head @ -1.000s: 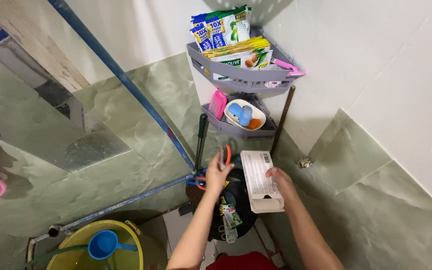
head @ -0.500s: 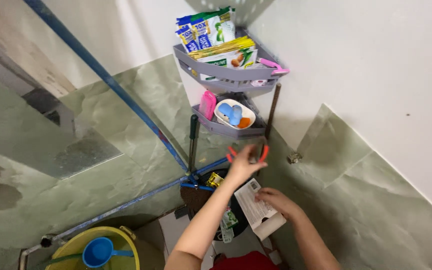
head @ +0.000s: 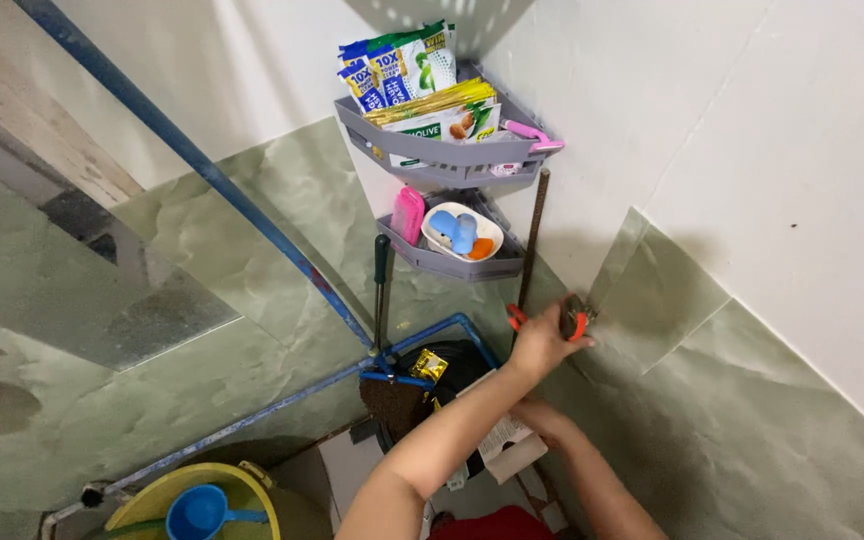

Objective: Organizing various toiletries, sachets, and cleaning supplies on a corner bathroom shelf.

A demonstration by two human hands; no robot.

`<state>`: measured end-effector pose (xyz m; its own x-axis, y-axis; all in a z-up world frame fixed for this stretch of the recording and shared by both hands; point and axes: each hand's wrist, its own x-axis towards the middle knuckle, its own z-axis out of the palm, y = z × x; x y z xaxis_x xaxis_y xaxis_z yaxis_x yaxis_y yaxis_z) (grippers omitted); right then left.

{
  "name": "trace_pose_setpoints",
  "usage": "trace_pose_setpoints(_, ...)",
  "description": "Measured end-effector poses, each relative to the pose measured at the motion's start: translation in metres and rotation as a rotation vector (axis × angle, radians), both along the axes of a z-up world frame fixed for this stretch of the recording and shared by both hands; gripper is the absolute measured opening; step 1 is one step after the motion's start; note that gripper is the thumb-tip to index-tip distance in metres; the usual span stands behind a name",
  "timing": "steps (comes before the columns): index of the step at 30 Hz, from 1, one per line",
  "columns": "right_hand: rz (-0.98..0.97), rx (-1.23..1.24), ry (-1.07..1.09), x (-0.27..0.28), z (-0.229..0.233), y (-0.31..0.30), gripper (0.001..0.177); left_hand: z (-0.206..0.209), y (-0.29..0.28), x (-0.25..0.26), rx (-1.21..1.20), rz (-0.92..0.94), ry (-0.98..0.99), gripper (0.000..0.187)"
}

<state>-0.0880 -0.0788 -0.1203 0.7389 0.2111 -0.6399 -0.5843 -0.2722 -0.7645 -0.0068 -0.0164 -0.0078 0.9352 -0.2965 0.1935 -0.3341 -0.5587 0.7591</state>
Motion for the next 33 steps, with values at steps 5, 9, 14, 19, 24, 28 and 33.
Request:
trace_pose_setpoints(5, -0.008, -0.021, -0.084, 0.012, -0.008, 0.007, 0.08, 0.02, 0.019, -0.003, -0.094, -0.112, -0.088, 0.099)
trace_pose_setpoints(9, -0.118, 0.133, -0.183, 0.025, 0.015, 0.013, 0.068, 0.051, 0.042, -0.011, -0.025, -0.23, 0.007, 0.096)
trace_pose_setpoints(14, -0.172, 0.322, -0.285, 0.048, -0.019, 0.003, 0.047, 0.065, 0.076, 0.013, 0.003, -0.26, -0.096, 0.078)
trace_pose_setpoints(19, -0.175, 0.409, -0.294, 0.039, 0.059, 0.011, 0.02, 0.08, 0.146, 0.09, 0.066, 0.064, -0.351, 0.032)
trace_pose_setpoints(24, -0.206, 0.355, -0.361, 0.04, 0.096, 0.015, 0.019, 0.124, 0.208, 0.142, 0.349, 0.481, -0.499, 0.061)
trace_pose_setpoints(28, -0.217, 0.326, -0.291, 0.041, 0.113, 0.014, 0.019, 0.096, 0.233, 0.189, 0.359, 0.38, -0.43, 0.067)
trace_pose_setpoints(33, -0.241, 0.326, -0.225, 0.038, 0.121, 0.011, 0.018, 0.091, 0.252, 0.213, 0.45, 0.402, -0.356, 0.042)
